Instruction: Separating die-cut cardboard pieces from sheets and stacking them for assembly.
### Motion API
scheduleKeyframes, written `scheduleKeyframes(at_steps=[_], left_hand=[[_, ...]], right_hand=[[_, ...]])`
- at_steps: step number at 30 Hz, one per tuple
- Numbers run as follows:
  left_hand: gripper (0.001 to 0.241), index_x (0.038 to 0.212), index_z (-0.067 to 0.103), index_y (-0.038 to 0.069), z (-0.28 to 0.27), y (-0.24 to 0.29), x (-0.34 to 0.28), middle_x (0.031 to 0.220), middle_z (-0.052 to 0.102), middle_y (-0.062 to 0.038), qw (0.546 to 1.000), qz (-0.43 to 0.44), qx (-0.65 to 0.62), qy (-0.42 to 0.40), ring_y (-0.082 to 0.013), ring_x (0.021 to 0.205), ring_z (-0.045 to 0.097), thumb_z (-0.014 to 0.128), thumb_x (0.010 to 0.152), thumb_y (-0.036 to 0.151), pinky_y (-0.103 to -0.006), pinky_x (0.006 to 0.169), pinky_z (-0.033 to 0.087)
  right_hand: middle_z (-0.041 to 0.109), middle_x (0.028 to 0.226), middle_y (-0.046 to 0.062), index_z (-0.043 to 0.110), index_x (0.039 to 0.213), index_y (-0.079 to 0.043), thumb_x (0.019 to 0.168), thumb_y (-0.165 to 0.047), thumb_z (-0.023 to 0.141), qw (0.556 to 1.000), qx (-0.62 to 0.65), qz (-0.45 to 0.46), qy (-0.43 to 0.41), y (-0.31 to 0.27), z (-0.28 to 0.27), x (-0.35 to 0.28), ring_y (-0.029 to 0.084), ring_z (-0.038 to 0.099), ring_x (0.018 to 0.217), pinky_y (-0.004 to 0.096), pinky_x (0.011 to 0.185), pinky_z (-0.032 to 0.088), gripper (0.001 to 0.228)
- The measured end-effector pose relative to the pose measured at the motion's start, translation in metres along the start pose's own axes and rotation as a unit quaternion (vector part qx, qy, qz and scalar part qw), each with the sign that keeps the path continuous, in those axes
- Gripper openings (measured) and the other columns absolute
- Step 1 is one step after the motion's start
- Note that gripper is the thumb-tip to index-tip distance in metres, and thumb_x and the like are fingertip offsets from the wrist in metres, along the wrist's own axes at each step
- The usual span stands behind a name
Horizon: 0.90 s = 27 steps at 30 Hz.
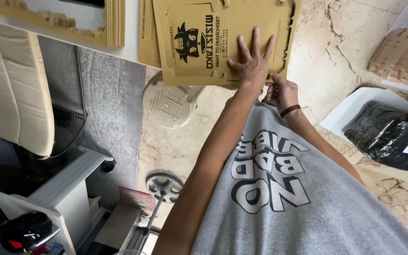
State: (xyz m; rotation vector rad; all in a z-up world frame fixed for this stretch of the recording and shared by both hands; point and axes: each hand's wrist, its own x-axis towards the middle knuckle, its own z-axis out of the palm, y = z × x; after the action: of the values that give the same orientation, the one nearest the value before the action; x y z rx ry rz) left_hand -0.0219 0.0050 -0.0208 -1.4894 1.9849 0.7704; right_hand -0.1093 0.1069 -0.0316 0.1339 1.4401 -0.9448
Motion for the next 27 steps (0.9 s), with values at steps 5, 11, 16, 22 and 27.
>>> scheduleKeyframes(at_steps=[5, 11, 16, 22, 27], left_hand=[[0.095, 0.164, -0.003, 0.041, -0.019, -0.004, -0.010, 0.161, -0.036, -0.010, 0.998, 0.005, -0.051, -0.039, -0.0570, 0.149, -0.024, 0.066, 0.102, 0.024, -0.0899, 0.108, 0.015], [0.091, 0.165, -0.008, 0.037, -0.007, -0.005, -0.004, 0.160, -0.039, -0.014, 0.999, 0.016, -0.016, -0.042, -0.0612, 0.147, -0.025, 0.051, 0.102, 0.008, -0.0924, 0.104, 0.017], [0.095, 0.163, -0.012, 0.038, 0.005, -0.003, 0.008, 0.160, -0.039, -0.014, 1.000, -0.001, -0.010, -0.027, -0.0618, 0.145, -0.026, 0.046, 0.098, -0.002, -0.0937, 0.102, 0.014], [0.109, 0.163, -0.013, 0.038, -0.008, 0.000, -0.002, 0.159, -0.042, -0.013, 0.999, 0.000, -0.034, -0.040, -0.0602, 0.146, -0.029, 0.059, 0.093, -0.003, -0.0945, 0.102, 0.012], [0.113, 0.162, -0.014, 0.038, -0.002, 0.002, -0.003, 0.159, -0.042, -0.013, 0.999, -0.003, -0.021, -0.041, -0.0601, 0.146, -0.028, 0.057, 0.089, -0.008, -0.0934, 0.103, 0.013]], right_hand=[[0.062, 0.060, 0.013, 0.055, 0.072, -0.007, 0.086, -0.046, 0.078, 0.988, -0.060, 0.031, 0.135, -0.020, 0.036, -0.025, 0.019, 0.055, 0.042, 0.033, 0.037, 0.046, 0.048], [0.068, 0.067, 0.011, 0.061, 0.074, -0.004, 0.094, -0.031, 0.054, 0.929, -0.335, 0.005, 0.157, -0.016, 0.029, 0.006, 0.023, 0.066, 0.048, 0.038, 0.043, 0.055, 0.035], [0.069, 0.080, 0.026, 0.064, 0.078, 0.002, 0.101, -0.040, 0.045, 0.770, -0.617, -0.111, 0.116, 0.003, 0.009, 0.031, 0.045, 0.063, 0.066, 0.053, 0.057, 0.051, 0.052], [0.059, 0.046, 0.011, 0.052, 0.053, -0.006, 0.103, -0.031, 0.051, 0.875, -0.447, -0.169, 0.081, -0.004, 0.005, 0.013, 0.021, 0.061, 0.041, 0.033, 0.042, 0.047, 0.055], [0.060, 0.058, 0.023, 0.055, 0.063, 0.003, 0.102, -0.036, 0.054, 0.771, -0.585, -0.222, 0.122, 0.017, -0.005, 0.033, 0.039, 0.051, 0.047, 0.050, 0.047, 0.040, 0.055]])
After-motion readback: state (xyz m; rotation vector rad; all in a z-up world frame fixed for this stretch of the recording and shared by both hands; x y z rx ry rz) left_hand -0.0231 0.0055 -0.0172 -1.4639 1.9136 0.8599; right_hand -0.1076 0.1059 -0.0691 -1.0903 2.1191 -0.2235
